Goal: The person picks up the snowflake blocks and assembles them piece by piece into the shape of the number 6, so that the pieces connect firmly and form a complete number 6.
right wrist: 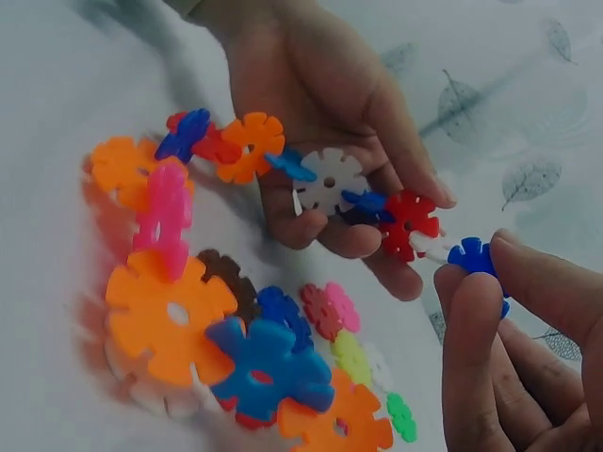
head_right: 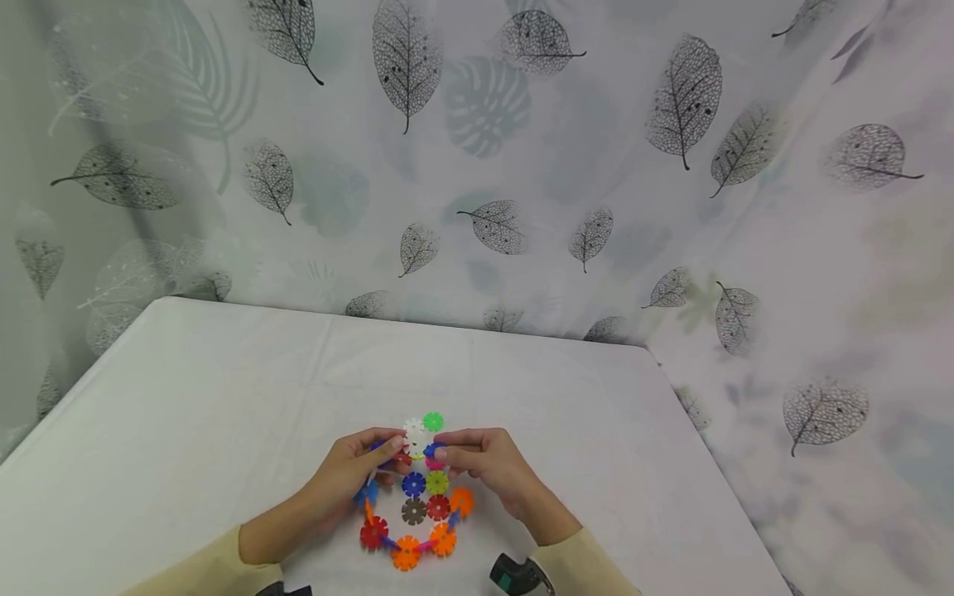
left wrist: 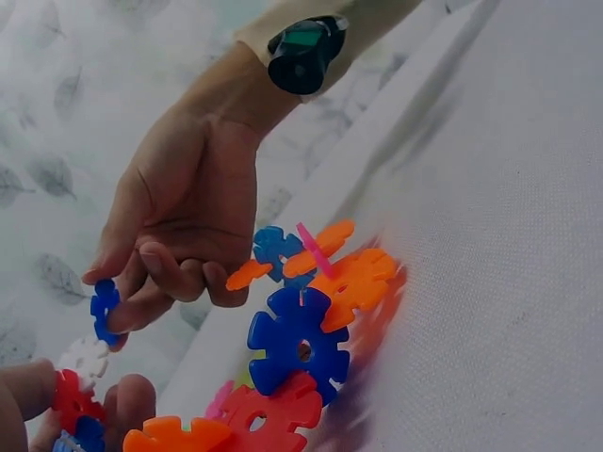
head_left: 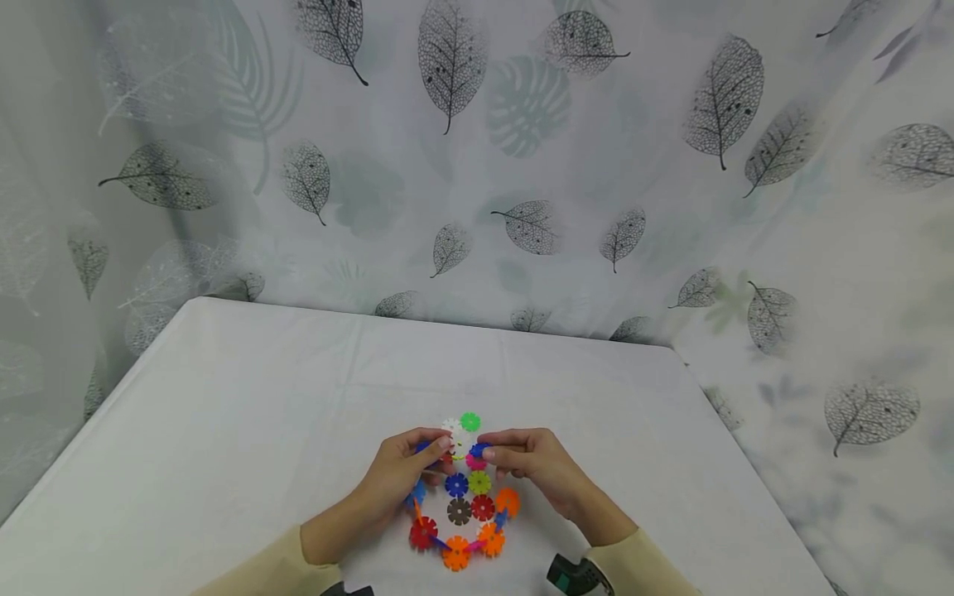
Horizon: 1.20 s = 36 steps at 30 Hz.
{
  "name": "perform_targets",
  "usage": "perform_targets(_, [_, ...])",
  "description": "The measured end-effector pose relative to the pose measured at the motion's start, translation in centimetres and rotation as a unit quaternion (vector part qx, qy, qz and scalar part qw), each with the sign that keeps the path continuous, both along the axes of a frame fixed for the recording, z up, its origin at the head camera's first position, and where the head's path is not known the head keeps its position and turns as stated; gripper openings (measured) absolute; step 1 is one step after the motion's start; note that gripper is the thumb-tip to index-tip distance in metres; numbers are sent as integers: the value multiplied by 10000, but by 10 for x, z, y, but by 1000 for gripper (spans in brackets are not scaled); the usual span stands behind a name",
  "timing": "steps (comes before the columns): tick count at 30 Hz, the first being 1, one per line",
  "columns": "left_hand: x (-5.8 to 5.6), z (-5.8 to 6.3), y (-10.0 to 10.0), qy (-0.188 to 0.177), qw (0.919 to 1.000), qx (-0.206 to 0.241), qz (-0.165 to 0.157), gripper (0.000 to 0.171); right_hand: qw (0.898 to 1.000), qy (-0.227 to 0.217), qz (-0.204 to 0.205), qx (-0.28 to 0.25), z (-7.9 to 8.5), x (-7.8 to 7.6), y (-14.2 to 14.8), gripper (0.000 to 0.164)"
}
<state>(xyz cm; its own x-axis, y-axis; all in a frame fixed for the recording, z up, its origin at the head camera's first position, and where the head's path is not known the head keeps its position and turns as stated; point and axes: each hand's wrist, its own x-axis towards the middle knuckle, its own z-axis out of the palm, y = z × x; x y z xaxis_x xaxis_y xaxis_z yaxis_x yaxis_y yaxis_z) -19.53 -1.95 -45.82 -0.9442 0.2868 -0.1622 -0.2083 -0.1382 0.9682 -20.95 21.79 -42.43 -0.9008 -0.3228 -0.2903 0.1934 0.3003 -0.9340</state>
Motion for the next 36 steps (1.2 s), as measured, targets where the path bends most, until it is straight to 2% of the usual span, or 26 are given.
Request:
perform_targets(6, [1, 1, 0, -72, 10000, 43, -21, 53, 10000, -53, -64, 5, 0, 1, 0, 47])
perform_targets(16, [2, 2, 0, -83, 9999, -35, -88, 51, 9989, 355, 91, 294, -1, 4, -3, 40])
perform_targets(20, [1, 0, -1, 186, 9994, -171, -236, 49, 9979, 479, 112, 417, -1, 5, -4, 40])
perform_targets(25, [0, -2, -3, 717, 9943, -336, -716, 50, 9971, 504, 108, 555, -1, 5, -4, 40])
perform_targets(28, [1, -2, -5, 962, 9905, -430, -881, 50, 9969, 501, 112, 601, -1, 5, -4, 40])
perform_targets(36, [5, 3, -3, 1232, 9875, -551, -814, 49, 9971, 581, 221, 432, 3, 7, -8, 39])
